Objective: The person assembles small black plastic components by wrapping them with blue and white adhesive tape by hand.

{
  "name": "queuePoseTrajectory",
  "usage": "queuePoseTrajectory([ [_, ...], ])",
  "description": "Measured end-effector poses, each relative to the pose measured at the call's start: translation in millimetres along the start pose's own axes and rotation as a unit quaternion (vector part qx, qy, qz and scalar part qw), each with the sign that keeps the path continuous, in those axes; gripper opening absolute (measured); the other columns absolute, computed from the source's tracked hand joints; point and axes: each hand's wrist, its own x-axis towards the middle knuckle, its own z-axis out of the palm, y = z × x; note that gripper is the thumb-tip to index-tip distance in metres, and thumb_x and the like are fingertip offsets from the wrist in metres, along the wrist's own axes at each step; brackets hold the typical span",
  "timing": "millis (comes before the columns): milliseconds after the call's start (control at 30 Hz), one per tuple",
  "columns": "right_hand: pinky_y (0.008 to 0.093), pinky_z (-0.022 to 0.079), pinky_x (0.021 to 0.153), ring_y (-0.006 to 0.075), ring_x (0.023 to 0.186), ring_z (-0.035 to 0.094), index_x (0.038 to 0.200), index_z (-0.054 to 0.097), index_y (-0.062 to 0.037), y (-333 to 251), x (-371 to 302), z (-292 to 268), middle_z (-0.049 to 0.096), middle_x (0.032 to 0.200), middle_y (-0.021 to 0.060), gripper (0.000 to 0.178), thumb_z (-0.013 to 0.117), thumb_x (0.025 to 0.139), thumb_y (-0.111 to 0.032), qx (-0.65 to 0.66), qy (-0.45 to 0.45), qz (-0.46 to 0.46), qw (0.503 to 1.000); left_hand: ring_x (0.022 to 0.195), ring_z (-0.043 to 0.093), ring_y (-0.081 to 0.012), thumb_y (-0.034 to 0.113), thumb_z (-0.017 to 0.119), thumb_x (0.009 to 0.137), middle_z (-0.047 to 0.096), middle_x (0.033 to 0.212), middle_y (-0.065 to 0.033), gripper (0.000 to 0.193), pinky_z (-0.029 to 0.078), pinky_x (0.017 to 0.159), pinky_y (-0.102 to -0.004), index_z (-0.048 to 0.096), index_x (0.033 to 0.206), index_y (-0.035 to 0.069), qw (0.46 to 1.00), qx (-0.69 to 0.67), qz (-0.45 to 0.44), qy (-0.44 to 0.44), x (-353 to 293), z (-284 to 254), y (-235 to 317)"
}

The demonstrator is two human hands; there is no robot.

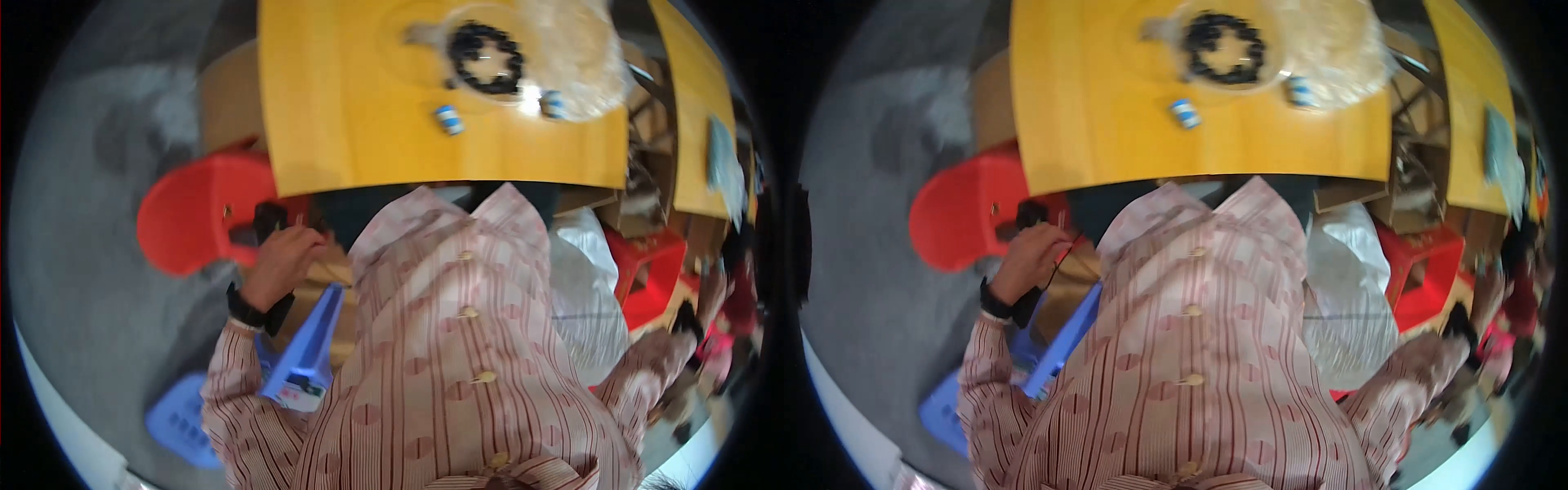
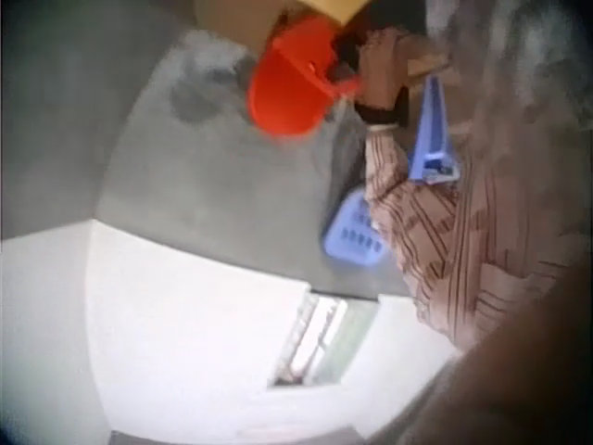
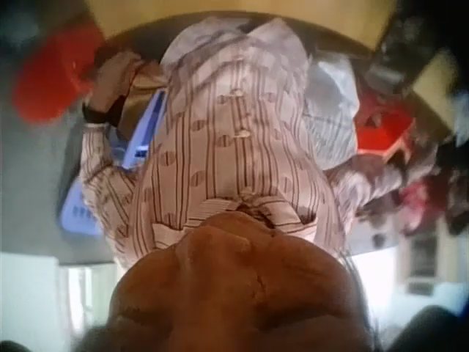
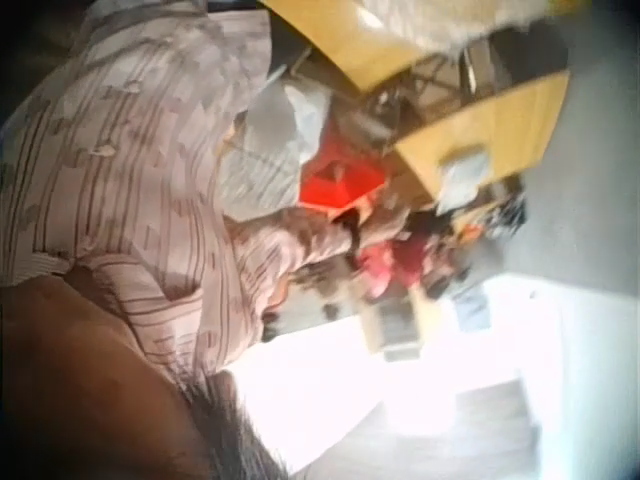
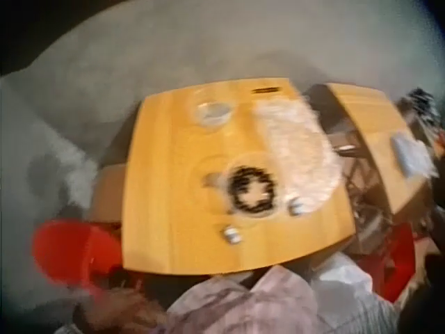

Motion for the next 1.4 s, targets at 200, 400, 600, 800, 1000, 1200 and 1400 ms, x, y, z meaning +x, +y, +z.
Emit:
queuePoseTrajectory([
  [200,0.0347,0.045,0.089,0.0248,0.106,0.060,0.119,0.058,-0.0020,16.8,-0.6,-2.5,0.063,0.116,0.0119,0.040,0.054,0.094,-0.033,0.269,0.103,0.042,0.957,0.095,0.056,-0.0306,0.017,0.066,0.077,0.061,0.096,-0.0098,0.026,0.048,0.078,-0.0423,0.061,0.100,0.006,0.966,-0.062,0.021,-0.251,-77.3,89.8,-6.5],
  [400,0.0346,0.054,0.064,0.0237,0.070,0.065,0.086,0.071,-0.0006,-8.7,-10.6,-75.4,0.069,0.081,0.0120,0.024,0.075,0.080,-0.023,0.218,0.183,0.102,0.953,0.098,0.053,-0.0303,0.021,0.065,0.076,0.058,0.094,-0.0110,0.031,0.045,0.081,-0.0436,0.061,0.103,0.008,0.971,-0.023,0.052,-0.232,-96.8,138.1,-2.6],
  [600,0.0361,0.046,0.079,0.0256,0.089,0.060,0.112,0.059,-0.0011,-33.3,-26.4,-0.7,0.065,0.099,0.0140,0.036,0.055,0.093,-0.031,0.520,-0.008,0.034,0.854,0.090,0.058,-0.0301,0.018,0.063,0.078,0.059,0.089,-0.0138,0.029,0.047,0.076,-0.0431,0.060,0.102,0.003,0.919,0.009,0.025,-0.392,-75.2,145.9,-17.3],
  [800,0.0290,0.046,0.072,0.0136,0.085,0.057,0.102,0.060,0.0022,-82.8,-52.0,-8.8,0.063,0.090,0.0069,0.026,0.053,0.094,-0.021,0.490,-0.014,-0.005,0.872,0.075,0.060,-0.0207,0.023,0.056,0.093,0.062,0.084,-0.0122,0.022,0.048,0.065,-0.0308,0.059,0.098,0.003,0.865,-0.259,-0.371,0.215,-97.2,126.2,-118.0],
  [1000,0.0290,0.046,0.069,0.0135,0.081,0.058,0.101,0.061,0.0021,-103.1,-64.7,-14.8,0.062,0.086,0.0067,0.026,0.052,0.094,-0.022,0.492,-0.037,-0.019,0.870,0.082,0.060,-0.0210,0.022,0.061,0.090,0.062,0.089,-0.0094,0.018,0.047,0.070,-0.0314,0.060,0.096,0.005,0.862,-0.099,-0.423,0.261,-102.5,126.4,-186.0],
  [1200,0.0290,0.046,0.066,0.0133,0.078,0.058,0.100,0.061,0.0019,-113.7,-73.8,-16.6,0.062,0.082,0.0065,0.027,0.052,0.094,-0.023,0.488,-0.058,-0.030,0.870,0.094,0.052,-0.0296,0.013,0.061,0.066,0.060,0.094,-0.0088,0.027,0.041,0.075,-0.0434,0.061,0.094,0.010,0.989,0.146,-0.033,-0.002,-16.2,168.4,-191.4],
  [1400,0.0291,0.046,0.063,0.0131,0.075,0.058,0.099,0.061,0.0018,-130.0,-89.9,-39.4,0.061,0.078,0.0063,0.028,0.051,0.094,-0.024,0.486,-0.078,-0.030,0.870,0.126,0.033,-0.0288,0.040,0.050,0.084,0.043,0.136,-0.0092,0.053,0.025,0.102,-0.0448,0.046,0.131,0.016,0.872,0.356,-0.114,-0.316,10.2,275.8,-238.9],
])
